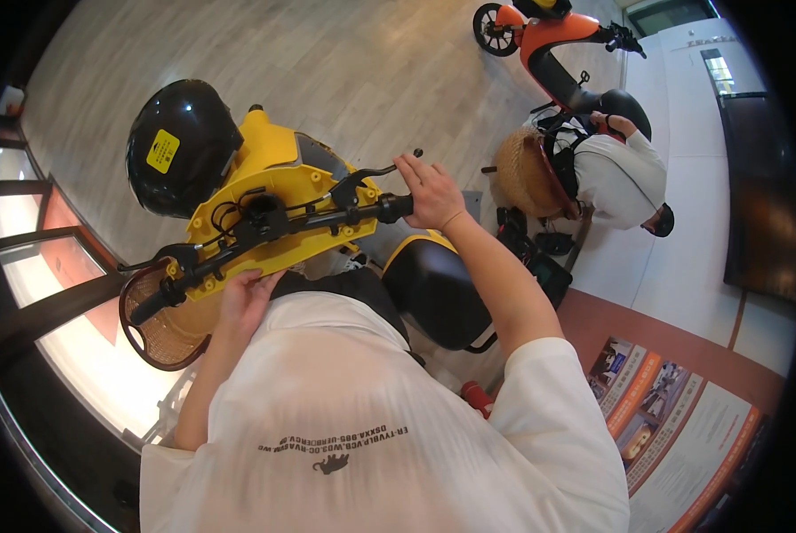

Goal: Repairing the front panel and handlebars of a yellow electric scooter using a screwdriver and pliers.

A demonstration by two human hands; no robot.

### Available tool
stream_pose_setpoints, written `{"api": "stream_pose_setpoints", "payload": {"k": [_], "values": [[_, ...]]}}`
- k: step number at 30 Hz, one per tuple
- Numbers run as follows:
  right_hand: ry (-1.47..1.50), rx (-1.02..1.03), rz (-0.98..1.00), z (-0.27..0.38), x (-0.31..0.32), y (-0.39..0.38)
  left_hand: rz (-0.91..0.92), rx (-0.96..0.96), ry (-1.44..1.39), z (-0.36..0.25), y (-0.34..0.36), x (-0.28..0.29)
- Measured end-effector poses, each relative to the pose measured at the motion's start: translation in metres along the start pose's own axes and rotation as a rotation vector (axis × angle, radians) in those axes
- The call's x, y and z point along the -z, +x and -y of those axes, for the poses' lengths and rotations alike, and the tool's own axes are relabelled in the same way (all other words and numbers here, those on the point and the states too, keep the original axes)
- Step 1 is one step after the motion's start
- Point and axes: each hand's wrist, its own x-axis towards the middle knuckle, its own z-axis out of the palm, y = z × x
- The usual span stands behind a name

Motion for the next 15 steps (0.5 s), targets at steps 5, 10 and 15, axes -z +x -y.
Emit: {"api": "stream_pose_setpoints", "payload": {"k": [5,10,15], "values": [[0.000,-0.003,0.010,0.000,0.001,-0.001,0.042,0.010,0.025,0.000,0.004,0.008],[-0.017,0.024,-0.012,0.001,-0.001,-0.001,0.011,-0.014,0.056,0.001,0.003,0.014],[-0.006,-0.010,0.023,0.001,-0.002,-0.002,-0.041,-0.021,0.180,-0.005,-0.016,0.019]]}}
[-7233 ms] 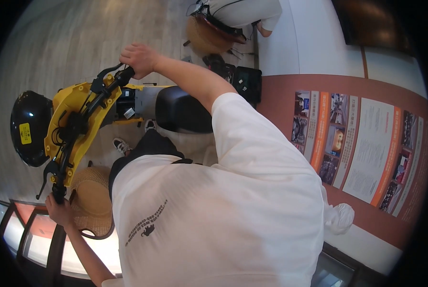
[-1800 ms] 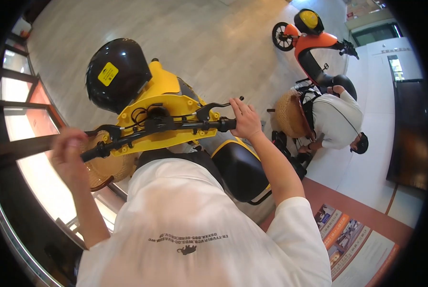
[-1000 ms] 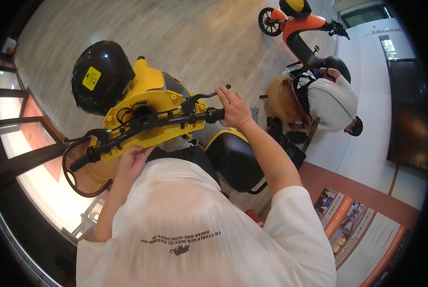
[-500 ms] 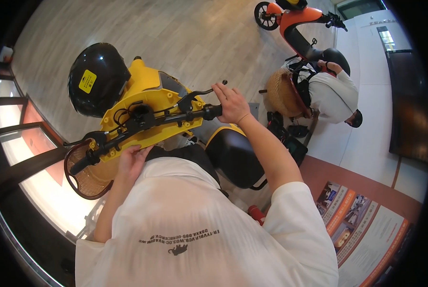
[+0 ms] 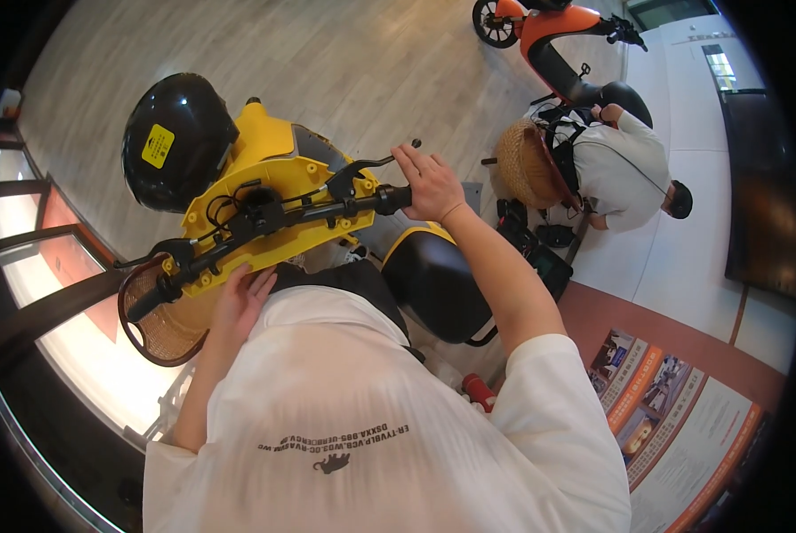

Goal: Repairing the front panel and handlebars of a yellow electric scooter using a screwdriver and pliers.

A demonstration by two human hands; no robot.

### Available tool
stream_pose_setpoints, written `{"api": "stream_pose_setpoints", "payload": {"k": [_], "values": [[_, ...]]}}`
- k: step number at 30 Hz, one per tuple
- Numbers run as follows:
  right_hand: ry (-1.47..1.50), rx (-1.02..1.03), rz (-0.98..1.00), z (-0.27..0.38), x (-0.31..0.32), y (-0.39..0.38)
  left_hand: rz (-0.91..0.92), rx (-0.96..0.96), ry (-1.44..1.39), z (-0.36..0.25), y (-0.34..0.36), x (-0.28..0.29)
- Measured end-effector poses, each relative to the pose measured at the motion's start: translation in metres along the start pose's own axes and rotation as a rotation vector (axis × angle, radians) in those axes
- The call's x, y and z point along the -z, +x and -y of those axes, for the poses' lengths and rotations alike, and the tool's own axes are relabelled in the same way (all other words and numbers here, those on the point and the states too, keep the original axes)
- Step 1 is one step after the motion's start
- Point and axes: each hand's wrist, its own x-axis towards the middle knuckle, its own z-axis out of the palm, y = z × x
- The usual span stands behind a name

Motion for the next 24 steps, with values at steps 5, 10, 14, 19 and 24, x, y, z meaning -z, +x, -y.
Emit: {"api": "stream_pose_setpoints", "payload": {"k": [5,10,14,19,24], "values": [[0.016,0.012,0.007,0.001,0.003,0.004,-0.091,-0.144,0.149,-0.012,-0.026,0.032],[0.022,-0.045,0.063,0.000,0.004,0.002,-0.281,-0.361,0.207,-0.026,-0.036,0.029],[0.041,-0.050,0.054,0.005,0.005,0.004,-0.281,-0.397,0.214,-0.024,-0.031,0.039],[0.072,-0.048,0.022,0.008,0.004,0.004,-0.250,-0.423,0.221,-0.025,-0.026,0.042],[0.052,-0.091,0.044,0.005,0.001,0.001,-0.188,-0.432,0.209,-0.028,-0.025,0.040]]}}
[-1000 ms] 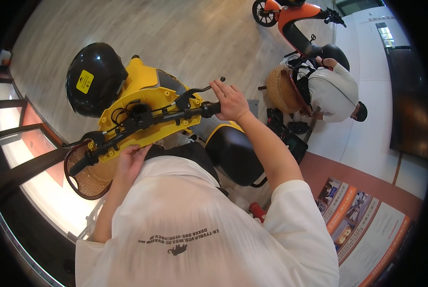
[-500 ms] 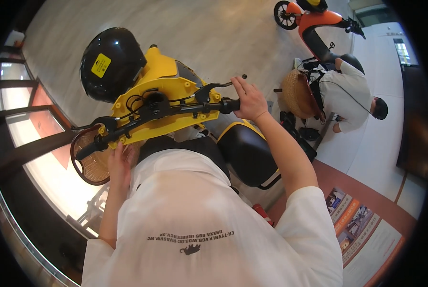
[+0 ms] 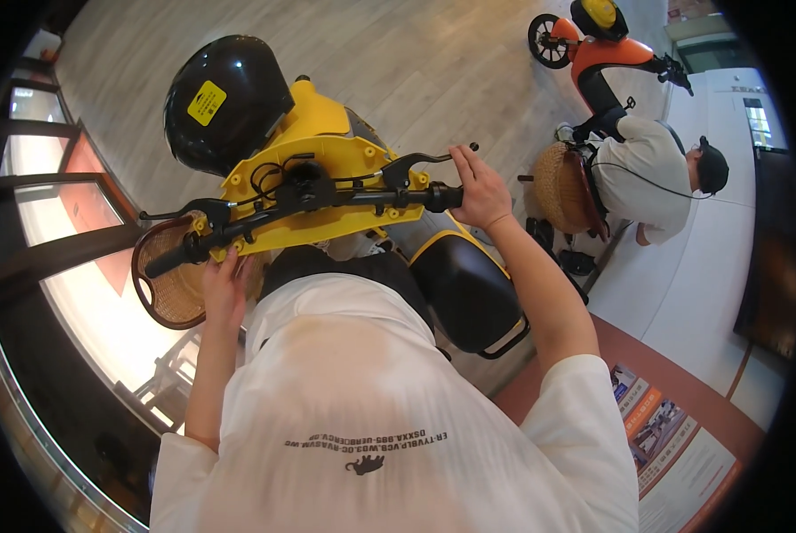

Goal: Repairing the front panel and handlebars of a yellow electric scooter using a screwdriver and pliers.

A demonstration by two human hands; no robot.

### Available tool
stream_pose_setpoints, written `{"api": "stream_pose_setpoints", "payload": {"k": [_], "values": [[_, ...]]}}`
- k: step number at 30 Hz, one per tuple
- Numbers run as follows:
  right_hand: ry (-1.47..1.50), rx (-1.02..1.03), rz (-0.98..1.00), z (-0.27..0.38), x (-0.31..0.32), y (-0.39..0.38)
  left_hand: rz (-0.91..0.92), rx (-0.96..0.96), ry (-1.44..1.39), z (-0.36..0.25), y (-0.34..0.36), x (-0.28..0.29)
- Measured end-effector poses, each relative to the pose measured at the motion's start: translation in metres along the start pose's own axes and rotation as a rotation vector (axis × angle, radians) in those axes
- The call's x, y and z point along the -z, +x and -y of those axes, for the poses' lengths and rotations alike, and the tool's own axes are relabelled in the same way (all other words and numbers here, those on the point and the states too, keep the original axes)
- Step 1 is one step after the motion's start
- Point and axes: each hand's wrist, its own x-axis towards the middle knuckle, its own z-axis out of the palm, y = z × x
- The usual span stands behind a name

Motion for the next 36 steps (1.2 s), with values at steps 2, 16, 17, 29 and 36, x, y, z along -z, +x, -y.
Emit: {"api": "stream_pose_setpoints", "payload": {"k": [2,16,17,29,36], "values": [[0.005,0.036,-0.020,-0.001,-0.001,0.001,0.015,-0.007,-0.006,0.001,0.001,0.002],[0.050,-0.042,0.067,0.007,0.009,0.004,-0.134,-0.420,0.628,-0.046,-0.024,0.058],[0.063,-0.041,0.073,0.008,0.008,0.006,-0.151,-0.681,0.939,-0.071,-0.027,0.051],[0.022,0.017,0.015,0.003,0.002,0.003,0.221,-0.443,1.866,-0.122,0.040,0.031],[0.041,0.012,0.033,0.000,0.003,0.008,0.395,-0.393,1.849,-0.132,0.051,0.034]]}}
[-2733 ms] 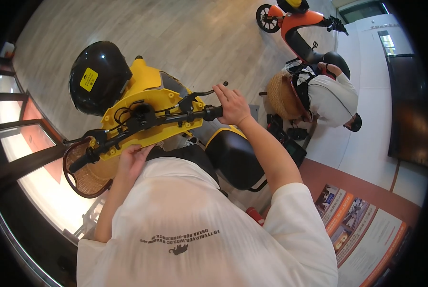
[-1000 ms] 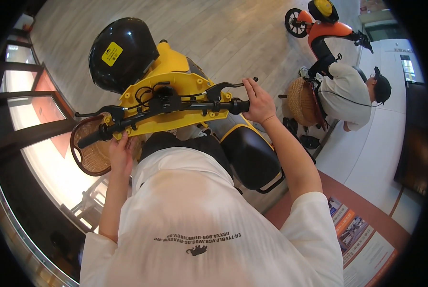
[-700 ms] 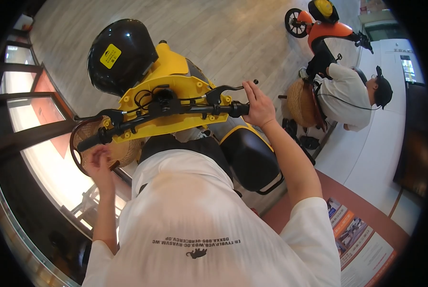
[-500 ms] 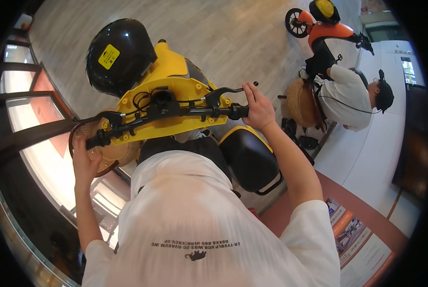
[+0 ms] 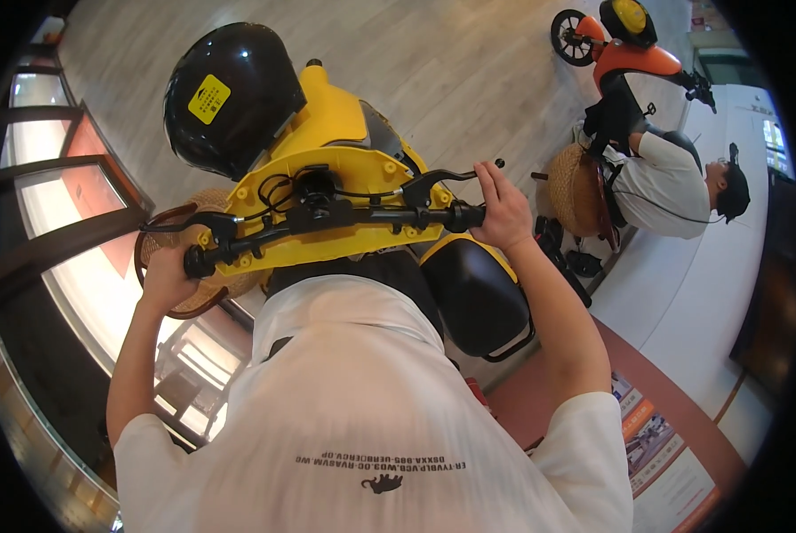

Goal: Repairing the front panel and handlebars of a yellow electric scooter using a screwdriver and pliers.

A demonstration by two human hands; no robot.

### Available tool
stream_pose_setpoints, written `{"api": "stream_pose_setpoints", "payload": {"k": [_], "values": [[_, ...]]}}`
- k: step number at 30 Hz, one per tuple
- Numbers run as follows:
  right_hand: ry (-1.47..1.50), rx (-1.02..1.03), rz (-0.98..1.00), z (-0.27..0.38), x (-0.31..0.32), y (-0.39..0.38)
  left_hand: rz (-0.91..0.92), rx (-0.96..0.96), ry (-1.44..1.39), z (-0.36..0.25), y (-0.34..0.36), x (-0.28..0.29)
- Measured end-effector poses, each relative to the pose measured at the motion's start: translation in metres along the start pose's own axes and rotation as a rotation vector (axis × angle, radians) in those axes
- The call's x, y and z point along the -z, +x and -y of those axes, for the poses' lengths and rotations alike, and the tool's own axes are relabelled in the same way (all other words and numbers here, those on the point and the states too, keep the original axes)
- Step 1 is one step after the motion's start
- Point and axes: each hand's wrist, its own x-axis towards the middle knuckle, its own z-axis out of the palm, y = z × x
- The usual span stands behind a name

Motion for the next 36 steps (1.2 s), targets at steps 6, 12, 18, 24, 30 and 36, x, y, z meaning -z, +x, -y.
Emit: {"api": "stream_pose_setpoints", "payload": {"k": [6,12,18,24,30,36], "values": [[0.000,0.007,-0.002,-0.001,-0.001,0.001,-0.108,-0.002,0.096,0.005,-0.004,-0.013],[0.013,0.010,0.007,-0.002,-0.003,0.001,-0.178,-0.018,0.131,0.011,-0.006,-0.022],[0.007,0.034,-0.033,-0.004,-0.009,-0.002,-0.204,-0.022,0.134,0.012,-0.008,-0.026],[0.014,0.020,0.001,-0.003,-0.007,-0.002,-0.264,-0.035,0.132,0.010,-0.008,-0.027],[-0.011,0.035,-0.011,-0.002,-0.008,-0.002,-0.272,-0.035,0.105,0.007,-0.009,-0.026],[-0.048,0.049,-0.064,-0.003,-0.006,-0.004,-0.227,0.012,0.117,0.001,-0.008,-0.026]]}}
